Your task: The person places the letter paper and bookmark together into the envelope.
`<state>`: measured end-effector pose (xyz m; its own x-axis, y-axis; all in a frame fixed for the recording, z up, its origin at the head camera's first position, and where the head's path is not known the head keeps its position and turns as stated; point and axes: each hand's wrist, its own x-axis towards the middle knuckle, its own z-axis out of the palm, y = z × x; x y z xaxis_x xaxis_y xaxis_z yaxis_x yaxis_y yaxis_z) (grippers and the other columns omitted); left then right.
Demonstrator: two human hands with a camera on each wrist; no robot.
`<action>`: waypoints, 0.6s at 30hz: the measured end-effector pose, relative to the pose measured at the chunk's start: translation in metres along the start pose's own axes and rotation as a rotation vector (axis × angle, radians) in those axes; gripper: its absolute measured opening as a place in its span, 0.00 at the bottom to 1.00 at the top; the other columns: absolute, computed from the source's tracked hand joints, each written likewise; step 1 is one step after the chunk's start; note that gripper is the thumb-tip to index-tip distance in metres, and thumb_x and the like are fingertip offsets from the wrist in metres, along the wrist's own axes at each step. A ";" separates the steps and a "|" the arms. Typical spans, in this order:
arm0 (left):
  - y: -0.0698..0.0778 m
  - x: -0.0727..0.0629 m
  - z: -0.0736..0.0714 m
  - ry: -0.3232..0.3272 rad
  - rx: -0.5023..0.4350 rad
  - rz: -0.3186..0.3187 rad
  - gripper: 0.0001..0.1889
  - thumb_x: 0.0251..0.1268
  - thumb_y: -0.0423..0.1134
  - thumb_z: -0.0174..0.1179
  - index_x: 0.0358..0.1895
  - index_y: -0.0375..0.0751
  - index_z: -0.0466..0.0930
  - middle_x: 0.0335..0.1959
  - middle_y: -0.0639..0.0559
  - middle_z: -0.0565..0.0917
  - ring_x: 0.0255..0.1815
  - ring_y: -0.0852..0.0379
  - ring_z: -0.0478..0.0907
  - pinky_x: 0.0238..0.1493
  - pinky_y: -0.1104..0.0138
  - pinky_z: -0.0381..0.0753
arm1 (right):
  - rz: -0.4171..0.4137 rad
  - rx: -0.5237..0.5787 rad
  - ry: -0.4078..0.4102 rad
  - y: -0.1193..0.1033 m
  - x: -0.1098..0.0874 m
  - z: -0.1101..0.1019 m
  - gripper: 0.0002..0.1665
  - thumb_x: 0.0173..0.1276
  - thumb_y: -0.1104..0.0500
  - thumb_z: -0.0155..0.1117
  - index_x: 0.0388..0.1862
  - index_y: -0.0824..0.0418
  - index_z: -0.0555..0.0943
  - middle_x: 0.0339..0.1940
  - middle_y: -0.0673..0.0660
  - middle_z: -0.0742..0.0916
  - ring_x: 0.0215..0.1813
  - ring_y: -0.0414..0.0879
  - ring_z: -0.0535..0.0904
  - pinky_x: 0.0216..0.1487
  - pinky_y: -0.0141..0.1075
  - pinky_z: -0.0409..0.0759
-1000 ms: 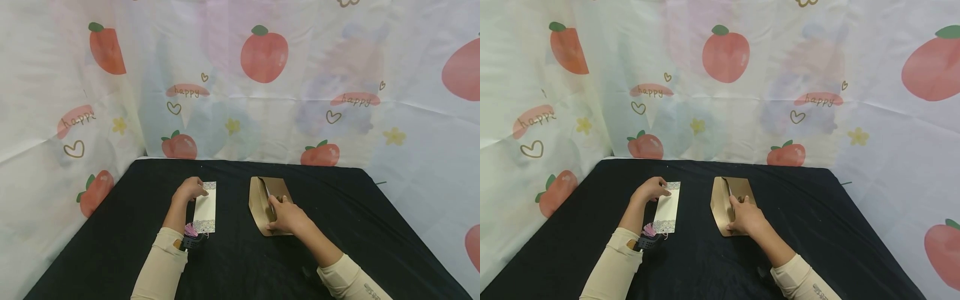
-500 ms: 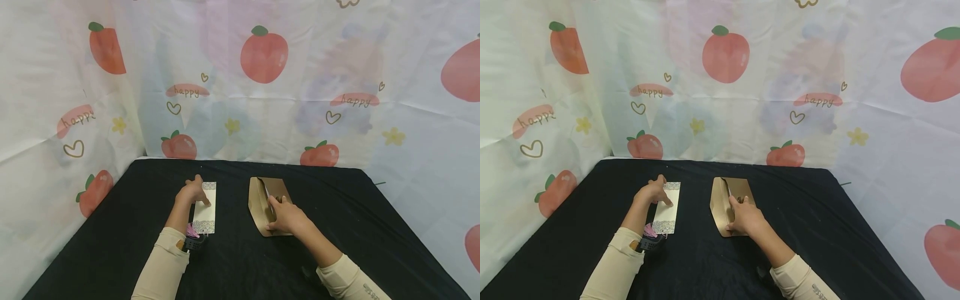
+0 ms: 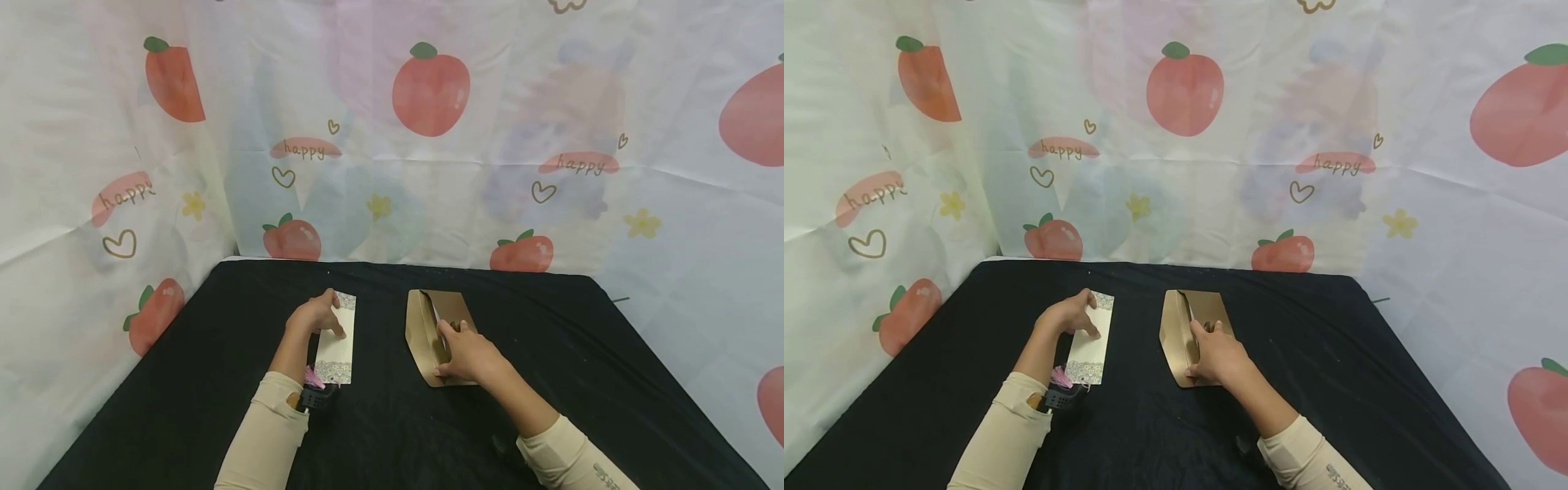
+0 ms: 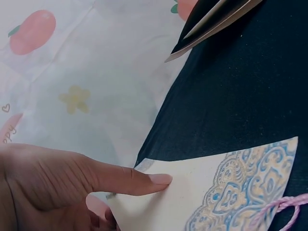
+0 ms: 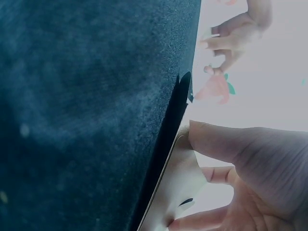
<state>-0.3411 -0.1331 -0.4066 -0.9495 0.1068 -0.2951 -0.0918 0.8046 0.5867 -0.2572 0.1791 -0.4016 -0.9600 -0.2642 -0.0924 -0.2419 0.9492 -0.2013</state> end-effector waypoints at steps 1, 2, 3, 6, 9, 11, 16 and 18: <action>0.000 0.000 0.000 -0.005 -0.011 0.014 0.31 0.55 0.36 0.80 0.56 0.44 0.68 0.55 0.37 0.74 0.43 0.41 0.78 0.46 0.52 0.81 | -0.001 0.000 0.000 0.000 0.000 0.000 0.38 0.56 0.47 0.85 0.57 0.56 0.72 0.69 0.82 0.70 0.48 0.73 0.82 0.38 0.59 0.81; -0.001 0.000 0.000 -0.010 -0.018 0.030 0.31 0.55 0.35 0.80 0.56 0.43 0.69 0.55 0.39 0.75 0.42 0.42 0.78 0.46 0.53 0.81 | -0.002 -0.001 0.000 0.000 0.000 0.000 0.38 0.56 0.47 0.85 0.57 0.56 0.72 0.69 0.82 0.70 0.48 0.73 0.82 0.37 0.59 0.81; -0.001 0.001 0.000 -0.012 -0.023 0.045 0.30 0.55 0.34 0.79 0.57 0.43 0.70 0.54 0.40 0.76 0.42 0.43 0.78 0.45 0.53 0.81 | -0.003 -0.001 0.000 0.000 0.000 0.000 0.38 0.56 0.47 0.85 0.57 0.56 0.72 0.69 0.82 0.70 0.48 0.73 0.82 0.37 0.59 0.81; -0.001 0.002 -0.001 -0.009 -0.033 0.095 0.29 0.56 0.32 0.78 0.58 0.41 0.74 0.54 0.41 0.77 0.41 0.45 0.76 0.42 0.56 0.81 | -0.004 0.000 0.000 0.000 -0.001 0.000 0.38 0.56 0.47 0.85 0.57 0.56 0.72 0.69 0.82 0.70 0.49 0.74 0.81 0.38 0.59 0.81; 0.000 0.002 -0.002 0.006 -0.034 0.128 0.28 0.55 0.29 0.77 0.60 0.40 0.78 0.55 0.40 0.77 0.41 0.46 0.76 0.40 0.57 0.81 | 0.000 0.001 -0.002 0.000 -0.001 -0.001 0.38 0.56 0.47 0.85 0.57 0.56 0.72 0.69 0.82 0.70 0.48 0.74 0.81 0.38 0.59 0.81; 0.001 0.002 -0.004 0.017 -0.046 0.142 0.28 0.55 0.27 0.77 0.60 0.40 0.79 0.54 0.40 0.77 0.42 0.45 0.76 0.40 0.58 0.82 | 0.003 -0.001 -0.004 0.000 -0.001 -0.001 0.38 0.56 0.47 0.85 0.57 0.56 0.72 0.69 0.82 0.70 0.48 0.74 0.81 0.37 0.58 0.81; 0.002 0.001 -0.005 0.044 -0.060 0.182 0.26 0.55 0.25 0.75 0.59 0.38 0.81 0.53 0.39 0.78 0.46 0.45 0.77 0.43 0.57 0.83 | 0.011 -0.003 -0.010 -0.001 -0.001 -0.001 0.39 0.56 0.47 0.85 0.57 0.56 0.71 0.70 0.83 0.69 0.48 0.74 0.81 0.37 0.58 0.81; 0.003 0.002 -0.005 0.049 -0.053 0.203 0.25 0.56 0.25 0.75 0.58 0.38 0.82 0.50 0.40 0.78 0.44 0.46 0.77 0.43 0.57 0.82 | 0.011 -0.001 -0.010 -0.001 -0.001 -0.001 0.39 0.56 0.47 0.85 0.57 0.56 0.71 0.69 0.83 0.69 0.47 0.74 0.81 0.36 0.57 0.81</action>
<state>-0.3447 -0.1337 -0.4014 -0.9635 0.2337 -0.1307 0.0881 0.7377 0.6693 -0.2557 0.1787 -0.4002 -0.9612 -0.2555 -0.1045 -0.2314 0.9522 -0.1994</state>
